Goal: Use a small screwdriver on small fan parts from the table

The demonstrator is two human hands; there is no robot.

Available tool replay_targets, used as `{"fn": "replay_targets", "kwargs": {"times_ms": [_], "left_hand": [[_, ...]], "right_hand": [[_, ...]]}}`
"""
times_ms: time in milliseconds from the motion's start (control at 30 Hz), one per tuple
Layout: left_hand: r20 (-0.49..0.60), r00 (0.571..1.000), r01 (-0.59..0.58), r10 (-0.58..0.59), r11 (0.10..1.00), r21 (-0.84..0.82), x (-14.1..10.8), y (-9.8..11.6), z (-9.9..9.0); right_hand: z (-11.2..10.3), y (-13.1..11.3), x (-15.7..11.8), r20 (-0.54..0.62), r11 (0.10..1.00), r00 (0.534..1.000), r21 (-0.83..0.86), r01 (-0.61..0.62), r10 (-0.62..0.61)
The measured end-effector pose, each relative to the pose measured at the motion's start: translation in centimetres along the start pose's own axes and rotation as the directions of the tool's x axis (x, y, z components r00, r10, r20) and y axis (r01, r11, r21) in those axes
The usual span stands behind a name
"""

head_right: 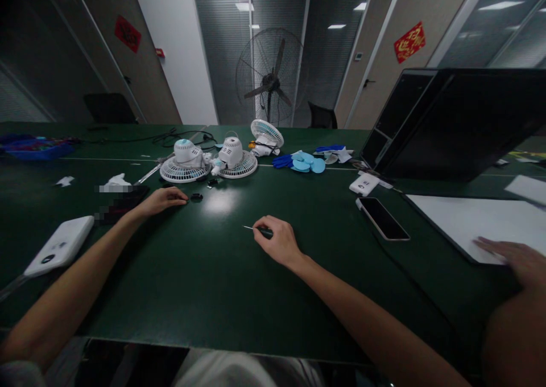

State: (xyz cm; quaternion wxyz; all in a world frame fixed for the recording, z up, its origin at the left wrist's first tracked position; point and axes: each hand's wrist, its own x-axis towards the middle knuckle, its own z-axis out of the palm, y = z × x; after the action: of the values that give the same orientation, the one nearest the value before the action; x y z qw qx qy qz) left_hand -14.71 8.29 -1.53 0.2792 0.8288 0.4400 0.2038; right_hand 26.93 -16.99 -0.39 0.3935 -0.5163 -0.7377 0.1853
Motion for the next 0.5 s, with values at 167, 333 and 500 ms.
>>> {"fn": "replay_targets", "kwargs": {"times_ms": [167, 333, 500], "left_hand": [[-0.003, 1.0, -0.018, 0.019, 0.999, 0.028, -0.2, 0.7, -0.5], [-0.101, 0.994, -0.044, 0.048, 0.998, 0.039, -0.5, 1.1, 0.1], [-0.237, 0.968, -0.078, 0.08, 0.997, 0.017, 0.1, 2.1, 1.9]], "right_hand": [[0.0, 0.1, 0.0, 0.001, 1.0, 1.0, 0.0, -0.006, 0.006], [0.0, -0.1, -0.1, 0.01, 1.0, 1.0, 0.005, -0.012, 0.012], [0.0, 0.0, -0.1, 0.02, 1.0, 1.0, 0.01, -0.006, 0.005]]}}
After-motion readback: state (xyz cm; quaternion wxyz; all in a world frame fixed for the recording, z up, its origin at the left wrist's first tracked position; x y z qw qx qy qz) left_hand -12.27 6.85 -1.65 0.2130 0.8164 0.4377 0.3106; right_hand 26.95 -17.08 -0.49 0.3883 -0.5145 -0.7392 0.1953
